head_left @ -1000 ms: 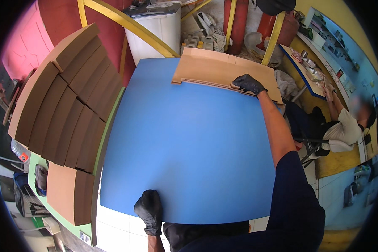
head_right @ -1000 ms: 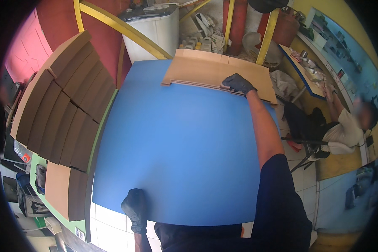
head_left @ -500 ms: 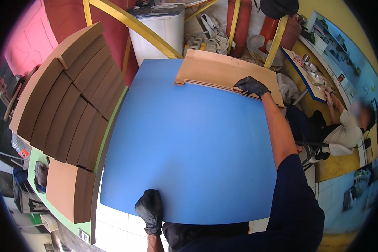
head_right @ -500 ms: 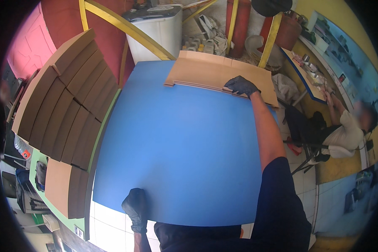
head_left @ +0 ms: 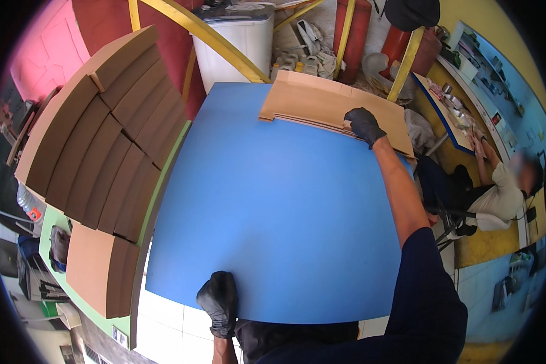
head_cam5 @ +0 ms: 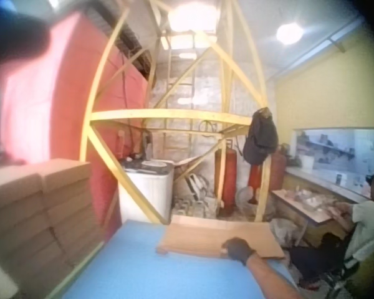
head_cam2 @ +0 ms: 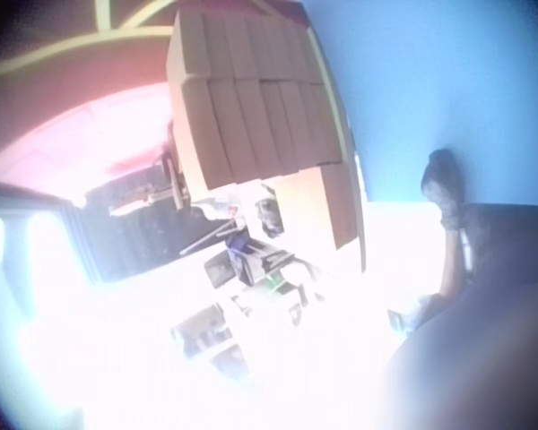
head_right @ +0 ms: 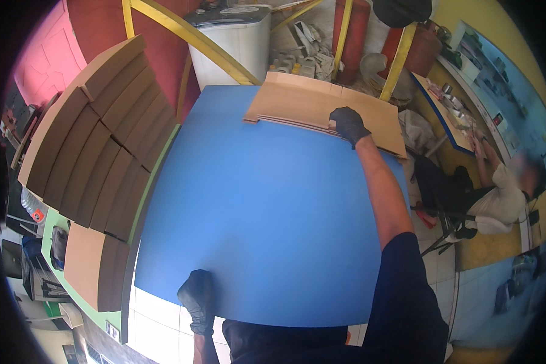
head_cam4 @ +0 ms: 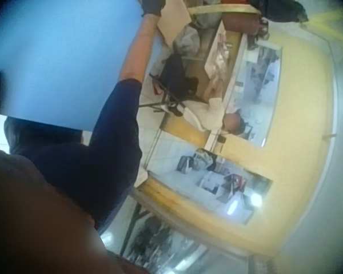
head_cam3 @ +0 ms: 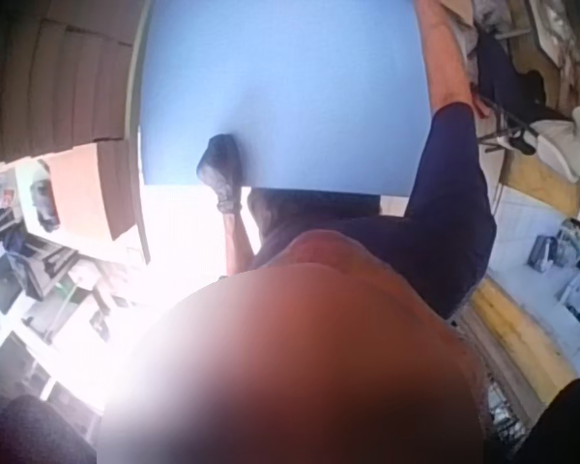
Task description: The person assembles flat cardboard boxes by folding along pre-scored lines and tucking flaps to form rectangular containers. They repeatedly pick up flat sheets, fold them into shape, and place the finished boxes on a stack on the table.
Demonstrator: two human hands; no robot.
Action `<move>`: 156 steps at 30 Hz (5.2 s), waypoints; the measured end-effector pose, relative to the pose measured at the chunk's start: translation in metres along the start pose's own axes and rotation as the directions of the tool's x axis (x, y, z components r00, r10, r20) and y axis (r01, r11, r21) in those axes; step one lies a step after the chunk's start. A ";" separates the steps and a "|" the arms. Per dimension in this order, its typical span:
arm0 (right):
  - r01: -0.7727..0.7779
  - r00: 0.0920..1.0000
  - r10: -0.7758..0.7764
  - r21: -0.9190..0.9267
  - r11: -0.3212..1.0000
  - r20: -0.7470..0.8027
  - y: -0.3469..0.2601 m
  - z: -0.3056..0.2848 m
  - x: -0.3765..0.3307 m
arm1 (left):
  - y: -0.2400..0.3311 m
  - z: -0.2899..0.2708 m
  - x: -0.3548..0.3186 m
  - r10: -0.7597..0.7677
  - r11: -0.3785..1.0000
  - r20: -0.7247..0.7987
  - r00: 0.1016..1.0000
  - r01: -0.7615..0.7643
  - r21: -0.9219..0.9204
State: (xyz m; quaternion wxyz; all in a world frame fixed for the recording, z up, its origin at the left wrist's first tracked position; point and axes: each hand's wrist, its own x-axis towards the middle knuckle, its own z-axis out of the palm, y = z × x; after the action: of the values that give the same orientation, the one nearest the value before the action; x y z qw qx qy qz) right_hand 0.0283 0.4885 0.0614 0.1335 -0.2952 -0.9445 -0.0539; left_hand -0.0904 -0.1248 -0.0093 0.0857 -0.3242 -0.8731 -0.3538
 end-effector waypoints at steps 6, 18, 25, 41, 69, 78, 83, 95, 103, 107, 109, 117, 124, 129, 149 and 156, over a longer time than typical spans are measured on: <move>-0.181 0.932 0.192 0.064 0.981 -0.309 -0.018 -0.024 -0.014 | 0.000 0.001 0.000 0.017 0.999 0.027 0.999 -0.018 0.045; -0.309 0.875 0.345 0.156 0.938 -0.340 0.000 -0.036 -0.025 | 0.001 -0.001 0.000 0.044 0.996 -0.030 0.999 -0.046 -0.072; -0.311 0.858 0.348 0.157 0.937 -0.378 -0.004 -0.035 -0.017 | -0.001 0.000 0.000 0.049 0.998 -0.023 0.999 -0.050 -0.034; -0.344 0.858 0.495 0.871 0.351 0.140 0.050 0.012 -0.005 | 0.002 -0.002 0.001 0.068 0.998 -0.013 0.998 -0.068 -0.010; -0.004 0.999 0.011 0.160 0.987 -0.040 0.015 0.003 -0.004 | 0.003 -0.003 0.001 0.060 0.998 -0.007 0.998 -0.060 -0.014; -0.222 0.933 0.306 0.367 0.903 -0.189 0.007 -0.026 0.001 | 0.002 -0.003 0.000 0.039 0.999 0.015 0.999 -0.039 -0.003; -0.214 0.955 0.286 0.494 0.842 -0.073 0.029 -0.024 0.004 | 0.003 -0.003 0.000 0.055 0.998 -0.002 0.998 -0.055 -0.010; -0.219 0.804 0.476 0.568 0.794 -0.356 0.034 -0.008 0.025 | 0.003 -0.002 0.000 0.046 0.999 0.004 0.999 -0.046 -0.011; -0.246 0.620 0.497 0.451 0.858 -0.607 0.031 -0.054 0.030 | 0.002 -0.002 0.000 0.056 0.998 -0.010 0.998 -0.056 -0.036; -0.190 0.479 0.435 0.394 0.899 -0.763 0.019 -0.095 0.023 | 0.001 -0.002 0.000 0.060 0.998 0.001 0.998 -0.060 -0.036; -0.033 0.447 0.312 0.333 0.942 -0.838 0.000 -0.122 0.008 | 0.002 -0.002 0.001 0.055 0.998 0.004 0.999 -0.054 -0.019; 0.270 0.800 -0.032 0.311 0.911 -0.600 -0.155 -0.162 -0.201 | 0.006 -0.010 -0.003 -0.158 0.889 -0.086 0.984 0.103 -0.446; -0.249 0.774 0.529 0.601 0.759 -0.347 -0.146 -0.150 -0.391 | -0.017 -0.042 0.005 -0.536 0.554 -0.125 0.835 0.236 -0.798; -0.586 0.597 0.787 0.587 0.559 -0.155 -0.044 -0.111 -0.432 | -0.027 -0.048 0.007 -0.510 0.574 -0.051 0.859 0.296 -0.763; 0.199 0.821 -0.046 0.209 0.957 -0.569 -0.115 -0.243 -0.318 | 0.110 -0.133 0.044 0.213 0.782 -0.109 0.971 -0.237 -0.577; 0.234 0.730 -0.174 0.002 0.972 -0.661 -0.167 -0.344 -0.366 | 0.206 -0.145 0.078 0.560 0.496 0.000 0.828 -0.335 -0.801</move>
State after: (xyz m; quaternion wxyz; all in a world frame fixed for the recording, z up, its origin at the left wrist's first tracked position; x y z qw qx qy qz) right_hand 0.2976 0.0908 0.2837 0.4620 -0.1459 -0.8654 -0.1280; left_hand -0.0329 -0.0716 0.2427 -0.0875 -0.5889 -0.5212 -0.6115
